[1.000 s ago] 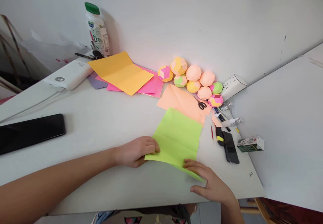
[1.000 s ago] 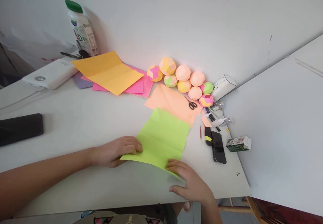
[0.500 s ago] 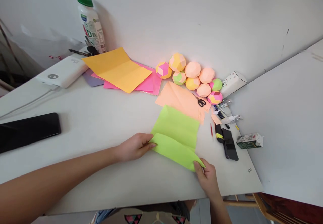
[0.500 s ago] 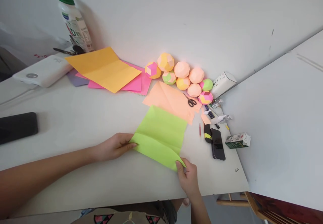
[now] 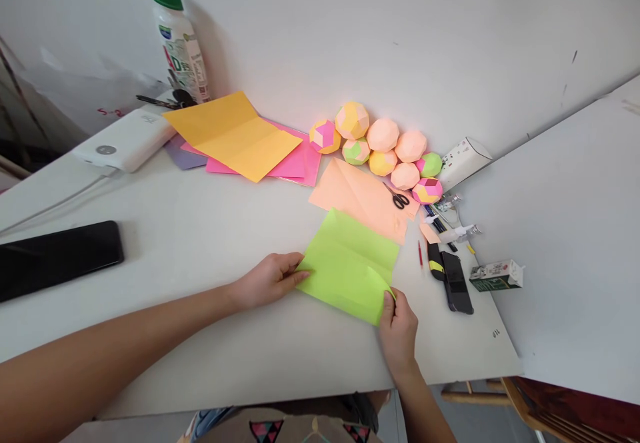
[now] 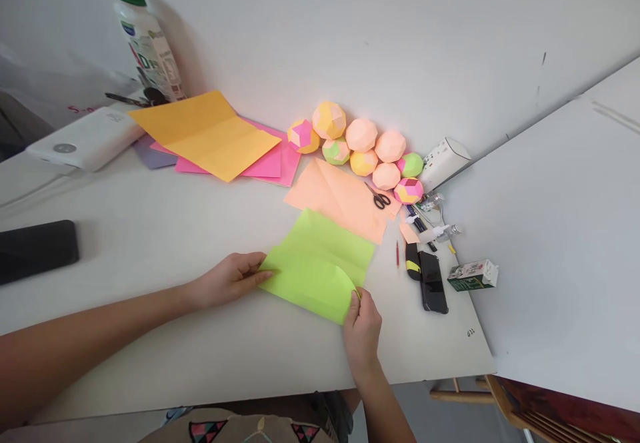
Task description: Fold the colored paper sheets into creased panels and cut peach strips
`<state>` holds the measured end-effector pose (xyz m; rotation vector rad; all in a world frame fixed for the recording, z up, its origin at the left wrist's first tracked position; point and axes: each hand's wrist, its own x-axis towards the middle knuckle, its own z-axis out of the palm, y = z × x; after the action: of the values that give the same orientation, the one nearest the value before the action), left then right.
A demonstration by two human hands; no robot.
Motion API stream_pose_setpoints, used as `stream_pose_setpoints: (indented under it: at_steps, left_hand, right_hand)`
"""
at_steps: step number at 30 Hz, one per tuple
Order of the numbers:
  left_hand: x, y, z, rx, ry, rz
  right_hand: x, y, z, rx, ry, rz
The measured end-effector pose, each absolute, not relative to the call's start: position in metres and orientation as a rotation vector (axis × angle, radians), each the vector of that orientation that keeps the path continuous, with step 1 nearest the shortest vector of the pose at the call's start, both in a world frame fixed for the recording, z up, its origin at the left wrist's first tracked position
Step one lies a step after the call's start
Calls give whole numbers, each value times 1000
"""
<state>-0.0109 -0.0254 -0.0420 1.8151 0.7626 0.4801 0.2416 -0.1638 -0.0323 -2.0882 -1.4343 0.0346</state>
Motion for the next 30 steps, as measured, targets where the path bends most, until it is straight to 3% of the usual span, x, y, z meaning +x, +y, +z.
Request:
stream_pose_setpoints:
  at_steps: [4,11,18,24,30]
  left_hand:
    - [-10,-26,-41,1802,793,483]
    - [-9,-26,-40,1812,811,482]
    - [-10,-27,-40,1836,810,505]
    - [-9,-27,-40,1877,824,554]
    - [-8,-25,-46,1938,845,613]
  right_hand:
    - [242,-175,-32,-2098,-1547,-4]
    - [251,-169,-9,-2259,-1542,324]
    - [237,-119,11,-2188,-2098,-27]
    - [214,-84,17,-2253,-2380,98]
    - [208,-71,7,-1963,-2387,366]
